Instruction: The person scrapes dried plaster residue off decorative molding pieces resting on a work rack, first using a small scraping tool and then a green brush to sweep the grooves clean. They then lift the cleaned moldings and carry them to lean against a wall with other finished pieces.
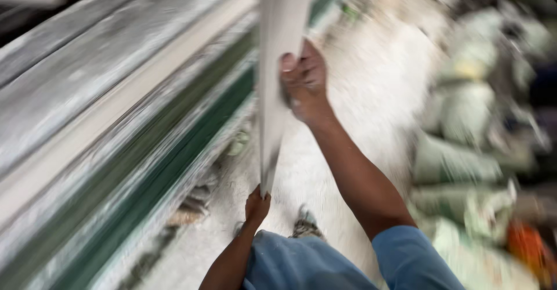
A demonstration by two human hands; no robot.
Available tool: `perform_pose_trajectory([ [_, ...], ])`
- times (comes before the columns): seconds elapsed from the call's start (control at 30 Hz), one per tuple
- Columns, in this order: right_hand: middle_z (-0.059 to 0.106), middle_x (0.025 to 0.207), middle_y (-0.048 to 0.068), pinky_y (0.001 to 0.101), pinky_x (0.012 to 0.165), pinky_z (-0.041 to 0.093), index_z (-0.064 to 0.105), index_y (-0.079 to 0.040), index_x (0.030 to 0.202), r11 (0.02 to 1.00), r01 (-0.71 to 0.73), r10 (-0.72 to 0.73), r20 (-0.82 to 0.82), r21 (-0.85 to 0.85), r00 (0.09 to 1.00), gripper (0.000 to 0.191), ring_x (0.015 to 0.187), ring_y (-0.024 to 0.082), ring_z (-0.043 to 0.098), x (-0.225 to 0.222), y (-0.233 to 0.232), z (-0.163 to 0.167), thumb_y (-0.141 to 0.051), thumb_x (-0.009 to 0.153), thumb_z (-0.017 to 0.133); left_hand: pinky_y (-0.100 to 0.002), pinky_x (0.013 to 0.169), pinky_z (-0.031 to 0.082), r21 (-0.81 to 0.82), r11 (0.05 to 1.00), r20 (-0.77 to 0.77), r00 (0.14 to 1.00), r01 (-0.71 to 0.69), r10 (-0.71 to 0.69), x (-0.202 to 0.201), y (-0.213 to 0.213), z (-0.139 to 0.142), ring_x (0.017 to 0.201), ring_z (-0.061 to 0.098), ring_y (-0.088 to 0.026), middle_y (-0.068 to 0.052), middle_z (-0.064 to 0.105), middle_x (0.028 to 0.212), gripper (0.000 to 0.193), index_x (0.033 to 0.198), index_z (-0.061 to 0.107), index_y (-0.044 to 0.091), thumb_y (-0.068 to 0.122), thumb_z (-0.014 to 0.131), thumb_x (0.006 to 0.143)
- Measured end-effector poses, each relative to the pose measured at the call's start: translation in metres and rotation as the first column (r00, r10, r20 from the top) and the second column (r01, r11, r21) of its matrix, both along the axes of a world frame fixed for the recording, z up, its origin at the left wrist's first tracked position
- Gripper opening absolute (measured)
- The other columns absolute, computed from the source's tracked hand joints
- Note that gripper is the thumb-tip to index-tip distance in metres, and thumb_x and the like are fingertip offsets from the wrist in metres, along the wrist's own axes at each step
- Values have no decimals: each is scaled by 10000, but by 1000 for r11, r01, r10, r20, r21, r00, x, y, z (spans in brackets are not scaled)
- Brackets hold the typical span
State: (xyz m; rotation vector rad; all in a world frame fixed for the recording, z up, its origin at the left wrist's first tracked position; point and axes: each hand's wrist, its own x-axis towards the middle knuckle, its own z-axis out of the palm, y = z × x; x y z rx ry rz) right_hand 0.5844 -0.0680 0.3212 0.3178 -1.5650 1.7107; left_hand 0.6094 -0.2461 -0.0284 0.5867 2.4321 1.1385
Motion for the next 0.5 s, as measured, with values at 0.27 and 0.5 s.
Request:
perform_pose_trajectory([
  [0.27,659,1141,34,279,958,517,581,-8,1340,771,628,-634,37,105,772,544,1060,95,603,152,-1,-8,-493,1101,637,-520,806,590,-117,796,25,803,594,-596,33,15,-4,895,732,-405,-191,768,928,363,1161,712,91,367,640,936],
  [0.5,660,941,161,441,598,644,493,-33,1247,546,837,-838,-7,-36,546,462,707,264,711,345,-53,23,-440,1093,646,-520,777,589,-17,444,-11,443,896,-896,128,20,13,924,700,-421,-166,750,975,391,1278,666,255,326,660,894],
])
